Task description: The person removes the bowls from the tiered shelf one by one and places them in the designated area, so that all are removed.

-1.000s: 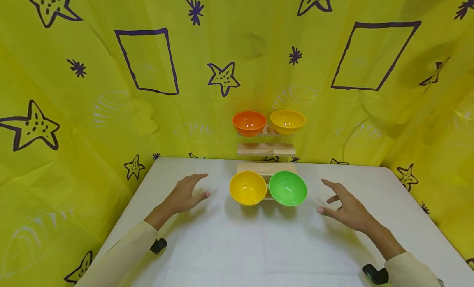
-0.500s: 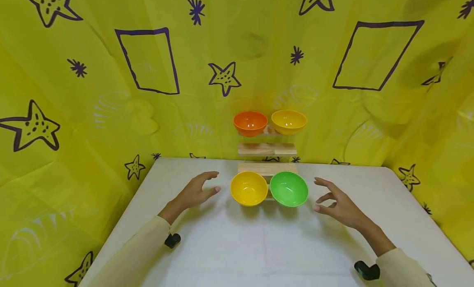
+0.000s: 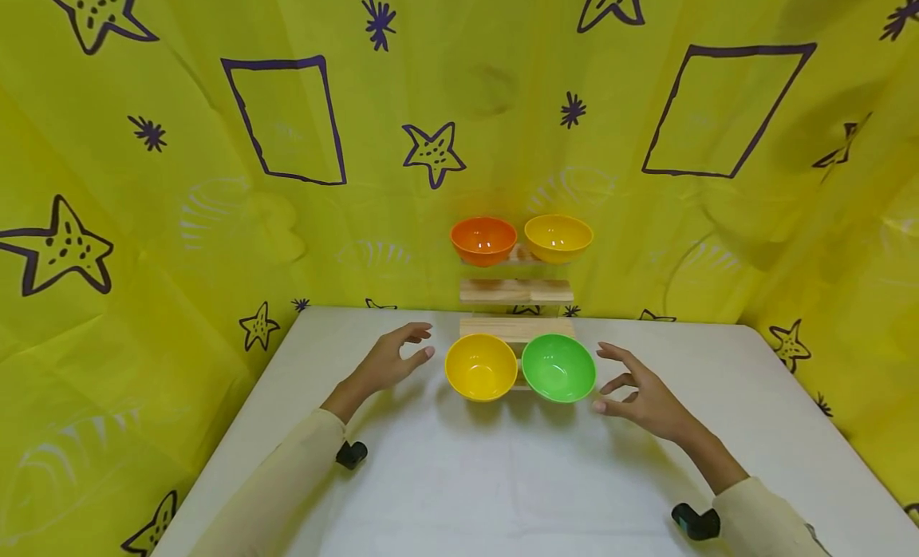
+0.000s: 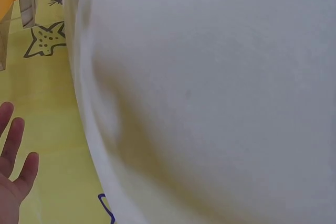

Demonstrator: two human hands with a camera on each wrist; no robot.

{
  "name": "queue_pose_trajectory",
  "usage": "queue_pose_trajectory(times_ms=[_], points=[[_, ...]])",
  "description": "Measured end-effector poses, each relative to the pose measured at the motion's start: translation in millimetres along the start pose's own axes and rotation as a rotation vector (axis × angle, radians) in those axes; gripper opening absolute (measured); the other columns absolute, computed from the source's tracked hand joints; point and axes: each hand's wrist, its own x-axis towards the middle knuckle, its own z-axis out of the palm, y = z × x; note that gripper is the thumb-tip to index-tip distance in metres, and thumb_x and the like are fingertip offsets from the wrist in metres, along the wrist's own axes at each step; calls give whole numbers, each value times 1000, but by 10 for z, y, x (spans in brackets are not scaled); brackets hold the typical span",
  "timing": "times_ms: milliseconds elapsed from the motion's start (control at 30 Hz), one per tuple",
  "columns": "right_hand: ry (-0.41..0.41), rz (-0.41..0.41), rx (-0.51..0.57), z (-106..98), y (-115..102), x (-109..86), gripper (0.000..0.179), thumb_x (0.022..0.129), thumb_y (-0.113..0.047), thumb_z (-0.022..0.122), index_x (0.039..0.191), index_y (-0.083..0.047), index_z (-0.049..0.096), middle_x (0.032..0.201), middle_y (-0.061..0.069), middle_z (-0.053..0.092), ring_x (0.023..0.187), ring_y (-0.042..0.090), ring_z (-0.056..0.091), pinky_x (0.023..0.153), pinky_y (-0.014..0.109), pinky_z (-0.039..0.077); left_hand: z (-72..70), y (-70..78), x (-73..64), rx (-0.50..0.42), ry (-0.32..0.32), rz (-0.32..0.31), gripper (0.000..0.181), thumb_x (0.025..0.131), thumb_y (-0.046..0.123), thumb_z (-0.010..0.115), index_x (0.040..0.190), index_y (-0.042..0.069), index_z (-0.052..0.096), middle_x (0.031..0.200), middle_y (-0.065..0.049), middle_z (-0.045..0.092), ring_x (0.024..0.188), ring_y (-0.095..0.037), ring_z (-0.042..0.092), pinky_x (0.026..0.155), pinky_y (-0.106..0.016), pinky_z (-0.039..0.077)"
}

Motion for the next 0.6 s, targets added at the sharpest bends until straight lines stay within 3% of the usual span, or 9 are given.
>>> queue_pose_trajectory(times_ms=[400,600], points=[[14,2,66,79,-20,61,93,82,-10,83,157,-10,27,151,27,38,91,7,67,66,29,58,49,65,158,-74,18,-1,42,100,30,64,137,12,59,127,-9,68,114,-28,66,100,-49,50],[12,3,82,131,-25,72,95,81,-7,83,157,-7,25,151,28,36,91,12,68,64,29,57,93,92,243,-118,26,0,38,100,25,64,134,9,62,123,-10,70,109,-27,68,96,-43,54]])
